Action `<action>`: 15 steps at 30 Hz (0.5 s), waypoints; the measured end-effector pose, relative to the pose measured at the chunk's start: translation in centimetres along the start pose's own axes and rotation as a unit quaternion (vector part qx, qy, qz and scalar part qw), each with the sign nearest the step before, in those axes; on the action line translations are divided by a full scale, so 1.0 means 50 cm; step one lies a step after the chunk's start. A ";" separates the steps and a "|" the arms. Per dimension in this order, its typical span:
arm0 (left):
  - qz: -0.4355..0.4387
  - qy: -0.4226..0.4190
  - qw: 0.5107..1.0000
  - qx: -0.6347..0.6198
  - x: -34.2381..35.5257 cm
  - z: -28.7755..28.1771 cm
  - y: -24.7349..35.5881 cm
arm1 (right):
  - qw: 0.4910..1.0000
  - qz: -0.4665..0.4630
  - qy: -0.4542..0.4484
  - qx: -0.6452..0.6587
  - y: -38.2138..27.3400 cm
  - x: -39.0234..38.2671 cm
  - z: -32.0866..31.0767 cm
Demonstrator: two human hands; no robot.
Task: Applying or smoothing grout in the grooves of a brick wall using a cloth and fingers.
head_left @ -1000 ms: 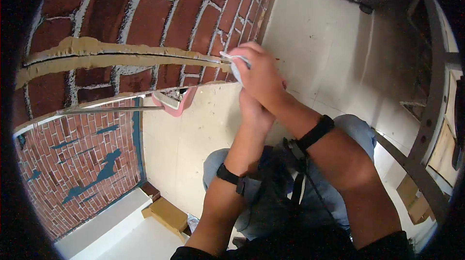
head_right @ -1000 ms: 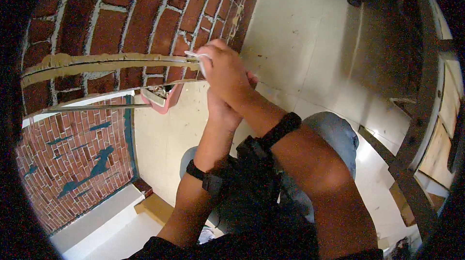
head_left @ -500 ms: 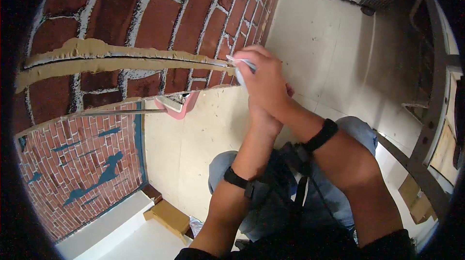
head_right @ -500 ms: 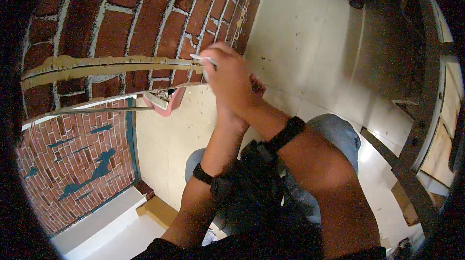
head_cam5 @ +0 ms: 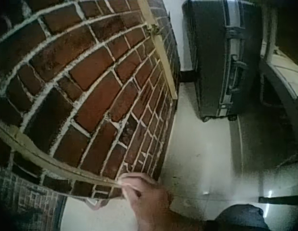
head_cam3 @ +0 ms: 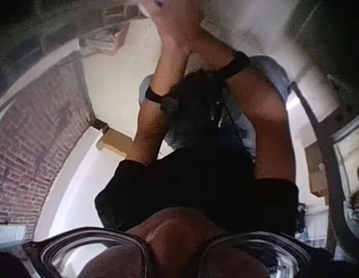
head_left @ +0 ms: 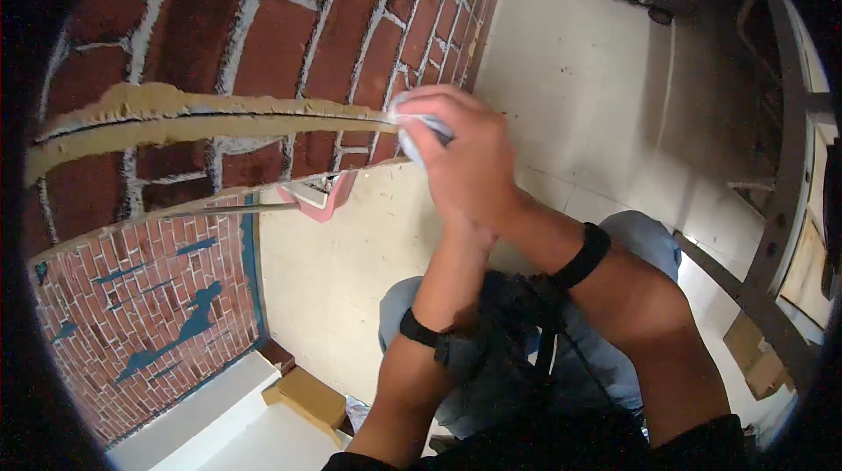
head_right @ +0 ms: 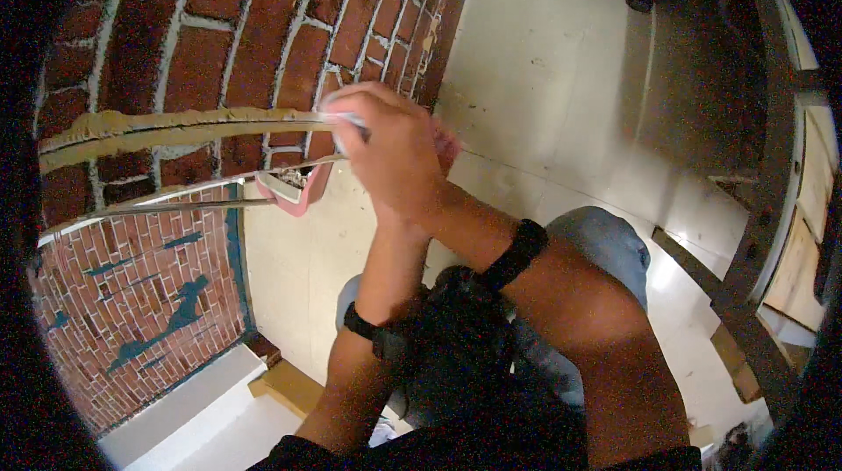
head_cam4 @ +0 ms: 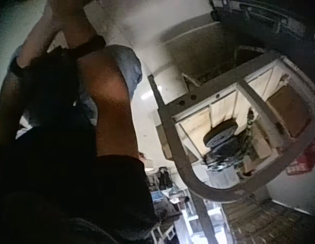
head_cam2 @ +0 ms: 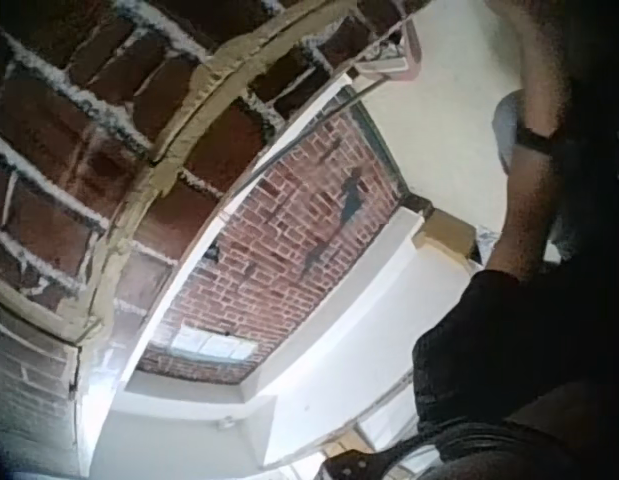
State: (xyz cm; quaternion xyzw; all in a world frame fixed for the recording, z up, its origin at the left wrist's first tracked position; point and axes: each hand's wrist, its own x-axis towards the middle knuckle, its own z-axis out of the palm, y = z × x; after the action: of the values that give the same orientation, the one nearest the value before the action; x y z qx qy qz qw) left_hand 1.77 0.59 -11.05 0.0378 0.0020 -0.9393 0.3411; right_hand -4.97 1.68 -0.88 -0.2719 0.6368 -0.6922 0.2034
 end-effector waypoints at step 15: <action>-0.014 0.125 0.923 0.364 -0.003 0.069 -0.047 | 0.999 -0.043 -0.005 0.006 0.012 0.001 -0.026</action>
State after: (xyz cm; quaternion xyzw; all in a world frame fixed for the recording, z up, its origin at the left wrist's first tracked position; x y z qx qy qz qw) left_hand 0.11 2.39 -7.66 0.2764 -0.2973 -0.8674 0.2877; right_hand -5.89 2.61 -1.50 -0.3013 0.6197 -0.7025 0.1783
